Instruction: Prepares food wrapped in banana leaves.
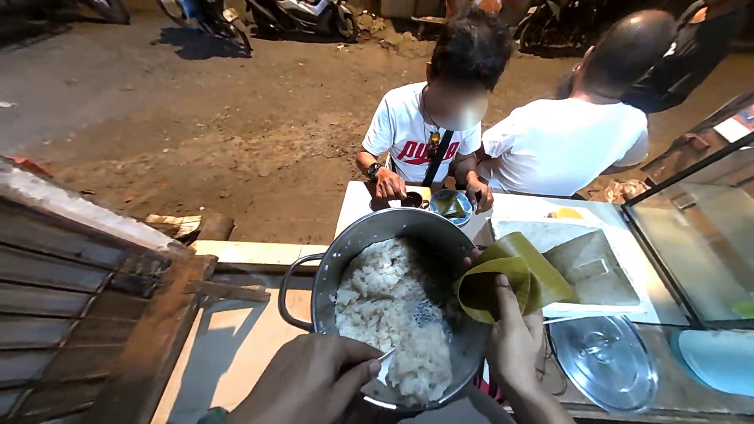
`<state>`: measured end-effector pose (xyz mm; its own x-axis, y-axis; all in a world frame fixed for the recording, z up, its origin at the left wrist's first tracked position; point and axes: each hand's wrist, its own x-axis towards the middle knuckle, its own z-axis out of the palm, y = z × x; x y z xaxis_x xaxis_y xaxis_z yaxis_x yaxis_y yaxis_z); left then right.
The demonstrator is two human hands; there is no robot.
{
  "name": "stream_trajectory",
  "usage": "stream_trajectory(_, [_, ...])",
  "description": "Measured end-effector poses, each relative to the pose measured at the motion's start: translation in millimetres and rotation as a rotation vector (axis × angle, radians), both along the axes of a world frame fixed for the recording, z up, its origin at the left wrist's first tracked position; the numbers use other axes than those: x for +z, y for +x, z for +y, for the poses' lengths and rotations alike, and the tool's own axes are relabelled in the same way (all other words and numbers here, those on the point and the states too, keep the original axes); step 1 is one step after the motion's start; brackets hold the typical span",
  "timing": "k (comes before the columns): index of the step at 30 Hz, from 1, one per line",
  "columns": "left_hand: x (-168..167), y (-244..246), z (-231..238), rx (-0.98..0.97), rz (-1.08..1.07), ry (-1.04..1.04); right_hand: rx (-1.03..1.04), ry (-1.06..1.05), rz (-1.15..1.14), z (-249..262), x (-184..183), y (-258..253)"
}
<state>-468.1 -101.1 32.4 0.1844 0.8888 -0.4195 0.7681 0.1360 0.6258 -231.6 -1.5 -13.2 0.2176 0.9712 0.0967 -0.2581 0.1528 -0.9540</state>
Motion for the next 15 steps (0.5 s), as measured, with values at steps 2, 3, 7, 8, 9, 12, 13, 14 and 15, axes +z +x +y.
stream_trajectory(2, [-3.9, -4.9, 2.5, 0.062, -0.125, 0.007, 0.038, -0.039, -0.016, 3.8, 5.7, 3.7])
stream_trajectory(3, [-7.4, -8.1, 4.3, 0.093, -0.189, 0.034, 0.053, -0.058, -0.033, 6.3, 9.0, 5.2])
stream_trajectory(7, [3.1, -28.8, 27.3, 0.154, -0.337, 0.187, 0.242, -0.158, -0.31, 20.4, 22.6, 18.1])
stream_trajectory(8, [12.0, -35.3, 36.0, 0.154, -0.35, 0.218, 0.337, -0.213, -0.394, 23.4, 29.3, 20.5])
stream_trajectory(9, [21.9, -41.1, 44.8, 0.141, -0.347, 0.25, 0.459, -0.272, -0.458, 25.5, 36.4, 22.0])
stream_trajectory(12, [50.0, -52.7, 69.9, 0.044, -0.242, 0.32, 0.753, -0.37, -0.526, 29.5, 48.3, 15.6])
stream_trajectory(13, [56.4, -54.8, 77.0, 0.01, -0.19, 0.32, 0.807, -0.393, -0.514, 29.7, 50.0, 12.5])
stream_trajectory(14, [61.1, -56.0, 83.0, -0.021, -0.136, 0.308, 0.842, -0.416, -0.488, 29.6, 52.2, 9.7])
stream_trajectory(15, [63.8, -56.5, 88.3, -0.051, -0.083, 0.294, 0.86, -0.447, -0.457, 29.9, 54.3, 7.8])
